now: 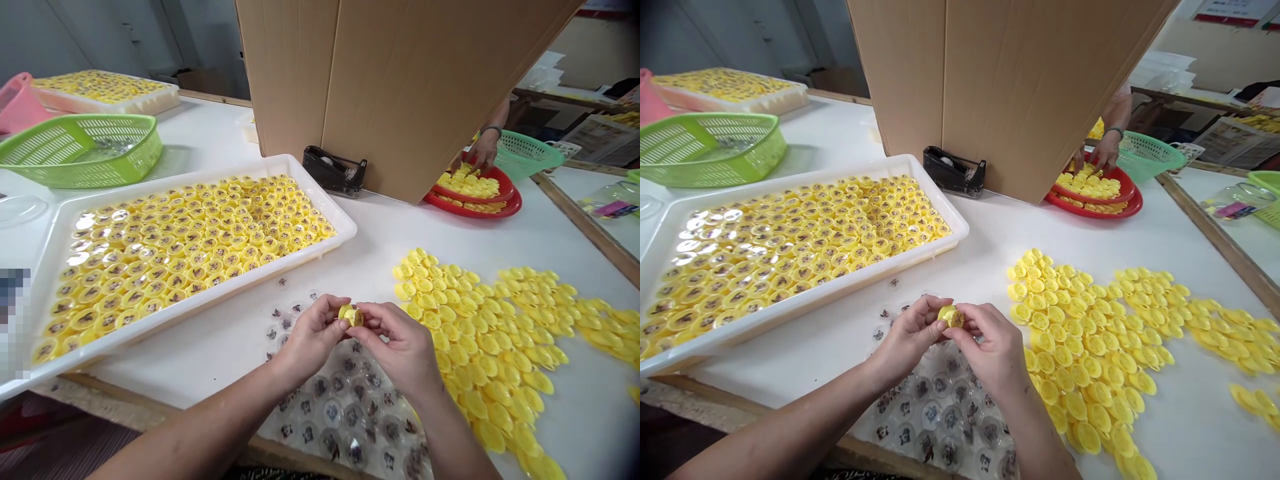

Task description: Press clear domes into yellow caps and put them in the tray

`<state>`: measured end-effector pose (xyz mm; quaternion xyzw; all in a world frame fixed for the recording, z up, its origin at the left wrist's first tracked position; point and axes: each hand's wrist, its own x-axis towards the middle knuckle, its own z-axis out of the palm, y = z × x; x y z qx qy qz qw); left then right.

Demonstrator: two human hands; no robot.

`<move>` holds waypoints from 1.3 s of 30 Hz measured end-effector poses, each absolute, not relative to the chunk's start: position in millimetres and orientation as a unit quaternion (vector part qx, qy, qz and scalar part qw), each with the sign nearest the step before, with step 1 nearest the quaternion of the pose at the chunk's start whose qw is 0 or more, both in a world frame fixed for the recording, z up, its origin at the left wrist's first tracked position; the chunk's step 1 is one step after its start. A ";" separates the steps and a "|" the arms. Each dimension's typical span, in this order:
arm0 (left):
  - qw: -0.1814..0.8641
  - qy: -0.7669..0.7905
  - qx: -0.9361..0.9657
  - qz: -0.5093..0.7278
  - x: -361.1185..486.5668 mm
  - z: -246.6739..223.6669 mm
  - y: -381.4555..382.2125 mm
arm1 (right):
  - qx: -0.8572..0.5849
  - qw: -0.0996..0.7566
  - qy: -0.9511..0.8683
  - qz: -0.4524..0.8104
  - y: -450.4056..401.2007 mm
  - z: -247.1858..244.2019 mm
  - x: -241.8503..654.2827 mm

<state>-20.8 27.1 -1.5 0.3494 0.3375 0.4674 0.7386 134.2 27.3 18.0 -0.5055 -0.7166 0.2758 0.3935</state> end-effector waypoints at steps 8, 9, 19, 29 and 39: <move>0.746 0.348 0.351 0.446 -25.4 3.2 26.3 | -0.472 0.356 -0.801 0.098 27.8 19.0 130.5; 0.749 0.343 0.352 0.445 -26.0 4.4 26.4 | -0.470 0.358 -0.803 0.078 27.7 17.7 128.7; 0.721 0.382 0.392 0.425 -31.7 4.7 33.7 | -0.491 0.371 -0.736 0.281 30.5 17.0 131.5; 0.609 0.445 0.502 0.424 -36.5 3.4 33.6 | -0.481 0.378 -0.584 0.534 30.9 11.3 133.5; 0.528 0.499 0.592 0.350 -40.1 24.7 31.3 | -0.464 0.384 -0.556 0.573 29.1 20.3 126.9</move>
